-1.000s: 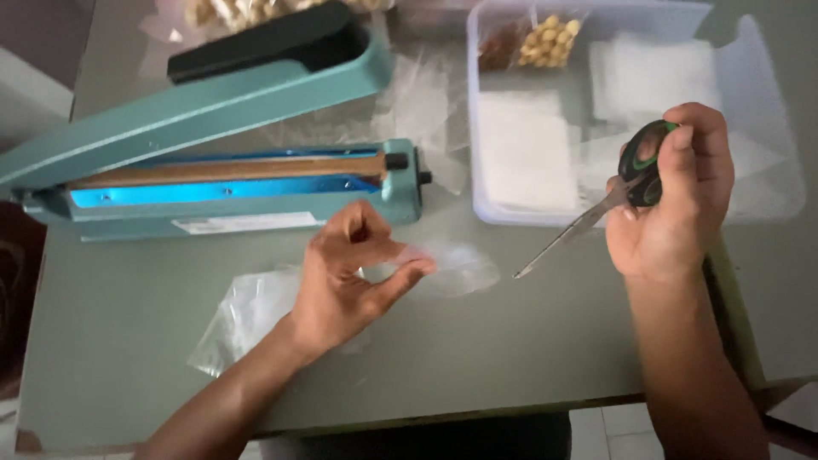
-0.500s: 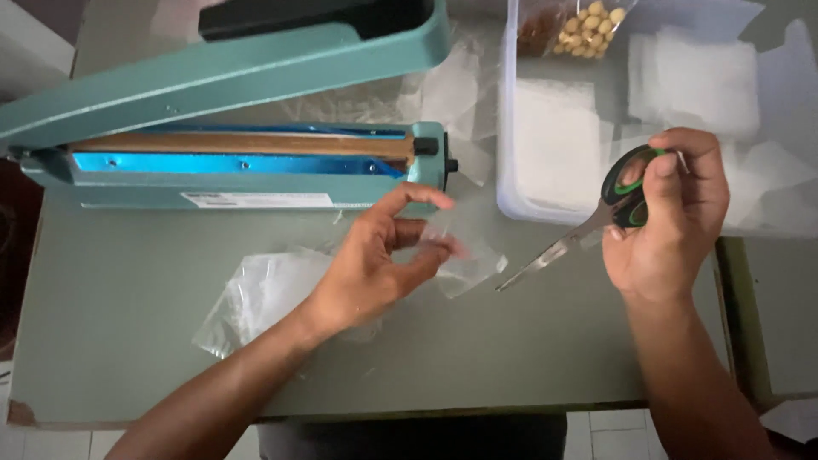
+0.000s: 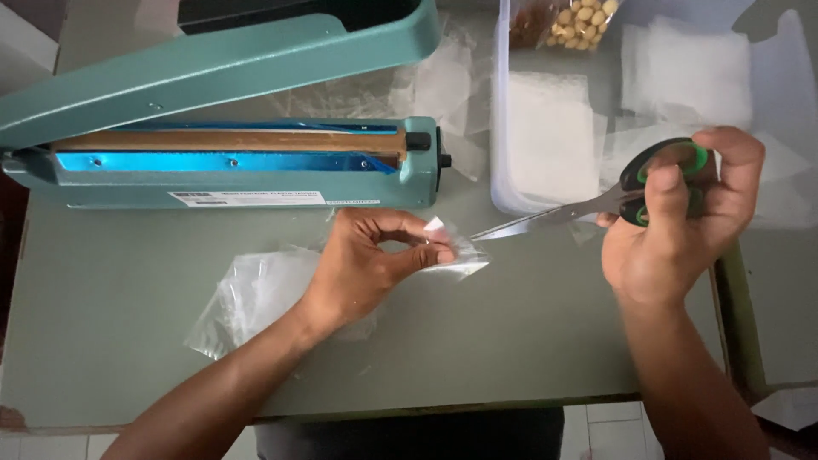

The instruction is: Cutting small plastic bags with scissors at a packaging workstation.

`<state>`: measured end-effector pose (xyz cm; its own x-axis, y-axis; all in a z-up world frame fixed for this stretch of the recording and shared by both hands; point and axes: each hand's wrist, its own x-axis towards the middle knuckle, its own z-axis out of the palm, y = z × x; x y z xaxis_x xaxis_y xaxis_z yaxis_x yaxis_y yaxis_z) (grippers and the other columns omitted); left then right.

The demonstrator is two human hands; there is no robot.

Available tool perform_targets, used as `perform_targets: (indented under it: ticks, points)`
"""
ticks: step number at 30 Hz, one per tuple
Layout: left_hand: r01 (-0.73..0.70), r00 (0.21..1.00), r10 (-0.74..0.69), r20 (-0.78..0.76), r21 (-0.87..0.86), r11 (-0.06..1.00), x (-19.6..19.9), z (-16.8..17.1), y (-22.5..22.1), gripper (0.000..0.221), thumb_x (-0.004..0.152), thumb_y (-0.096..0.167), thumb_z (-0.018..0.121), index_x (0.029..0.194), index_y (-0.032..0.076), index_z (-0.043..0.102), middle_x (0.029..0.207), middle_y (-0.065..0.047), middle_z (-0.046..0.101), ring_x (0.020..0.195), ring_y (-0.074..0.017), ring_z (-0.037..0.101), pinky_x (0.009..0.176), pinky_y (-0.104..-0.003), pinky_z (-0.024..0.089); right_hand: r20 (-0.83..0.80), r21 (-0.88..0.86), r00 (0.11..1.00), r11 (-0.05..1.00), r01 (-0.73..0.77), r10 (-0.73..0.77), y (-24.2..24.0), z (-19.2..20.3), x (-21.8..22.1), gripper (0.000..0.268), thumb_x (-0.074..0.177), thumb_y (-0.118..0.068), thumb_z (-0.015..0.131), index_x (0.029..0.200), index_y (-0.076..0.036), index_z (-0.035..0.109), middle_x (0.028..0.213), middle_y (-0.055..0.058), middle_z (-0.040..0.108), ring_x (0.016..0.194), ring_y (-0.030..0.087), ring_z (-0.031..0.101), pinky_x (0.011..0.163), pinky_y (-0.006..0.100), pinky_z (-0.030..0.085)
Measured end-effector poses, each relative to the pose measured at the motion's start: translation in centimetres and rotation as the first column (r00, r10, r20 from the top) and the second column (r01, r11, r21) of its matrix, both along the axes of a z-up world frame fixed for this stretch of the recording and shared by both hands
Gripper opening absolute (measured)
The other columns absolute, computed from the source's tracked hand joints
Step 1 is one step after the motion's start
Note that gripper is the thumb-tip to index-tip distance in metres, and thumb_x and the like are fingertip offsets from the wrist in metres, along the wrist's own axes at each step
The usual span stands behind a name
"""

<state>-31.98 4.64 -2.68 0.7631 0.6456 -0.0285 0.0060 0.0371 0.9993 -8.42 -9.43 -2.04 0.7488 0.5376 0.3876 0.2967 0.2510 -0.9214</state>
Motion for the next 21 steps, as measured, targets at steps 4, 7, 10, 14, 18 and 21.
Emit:
perform_targets:
  ticks: [4, 7, 10, 14, 18, 21]
  points:
    - [0.026, 0.999, -0.026, -0.023, 0.003, 1.0, 0.1, 0.5, -0.1, 0.01, 0.081, 0.014, 0.085, 0.091, 0.011, 0.083, 0.088, -0.003, 0.084, 0.082, -0.0102, 0.078, 0.079, -0.023, 0.063, 0.191, 0.069, 0.982, 0.997, -0.022, 0.008, 0.1, 0.0, -0.8, 0.039, 0.104, -0.034, 0.069, 0.125, -0.016, 0.042, 0.084, 0.005, 0.045, 0.061, 0.012, 0.038, 0.04, 0.034, 0.049]
    - [0.063, 0.998, -0.063, -0.013, -0.006, 0.998, 0.0, 0.6, -0.2, 0.009, 0.083, 0.012, 0.084, 0.091, 0.011, 0.082, 0.088, -0.002, 0.083, 0.081, -0.0099, 0.077, 0.08, -0.024, 0.062, 0.234, 0.076, 0.972, 0.997, 0.004, -0.021, 0.0, 0.1, -1.4, 0.035, 0.104, -0.03, 0.067, 0.123, -0.015, 0.042, 0.08, 0.009, 0.046, 0.054, 0.015, 0.039, 0.039, 0.037, 0.05]
    - [0.087, 0.996, -0.087, 0.012, -0.007, 0.996, 0.1, 0.5, -0.5, 0.008, 0.084, 0.013, 0.084, 0.092, 0.012, 0.082, 0.089, -0.002, 0.083, 0.082, -0.0097, 0.077, 0.08, -0.025, 0.062, 0.249, 0.05, 0.966, 0.997, 0.054, -0.065, -0.2, 0.0, -1.5, 0.036, 0.102, -0.032, 0.068, 0.122, -0.016, 0.043, 0.08, 0.009, 0.046, 0.06, 0.013, 0.041, 0.039, 0.036, 0.052]
    - [0.175, 0.982, -0.174, 0.078, -0.005, 0.985, 0.0, -0.2, -0.4, 0.015, 0.083, 0.013, 0.084, 0.098, 0.011, 0.081, 0.096, -0.005, 0.083, 0.088, -0.012, 0.079, 0.082, -0.026, 0.065, 0.286, 0.094, 0.958, 0.996, -0.003, -0.024, -0.1, -0.4, -1.7, 0.037, 0.102, -0.031, 0.069, 0.122, -0.013, 0.043, 0.082, 0.009, 0.048, 0.057, 0.014, 0.045, 0.041, 0.036, 0.054]
    - [0.208, 0.978, -0.207, 0.024, -0.125, 0.97, 0.1, 0.8, -0.6, 0.017, 0.081, 0.013, 0.084, 0.096, 0.006, 0.083, 0.09, -0.008, 0.084, 0.083, -0.0127, 0.079, 0.081, -0.024, 0.065, 0.334, 0.167, 0.943, 0.985, -0.043, -0.016, 0.0, -1.3, -1.3, 0.035, 0.099, -0.023, 0.073, 0.119, -0.01, 0.047, 0.09, 0.008, 0.055, 0.06, 0.014, 0.053, 0.041, 0.031, 0.05]
    - [0.231, 0.972, -0.234, -0.013, -0.116, 0.966, 0.3, 0.7, -0.5, 0.011, 0.086, 0.015, 0.081, 0.093, 0.007, 0.084, 0.091, -0.006, 0.084, 0.085, -0.0096, 0.077, 0.078, -0.021, 0.059, 0.347, 0.117, 0.937, 0.988, -0.099, 0.052, 0.4, -0.6, -2.3, 0.037, 0.098, -0.023, 0.071, 0.115, -0.004, 0.045, 0.077, 0.014, 0.055, 0.05, 0.019, 0.055, 0.042, 0.035, 0.057]
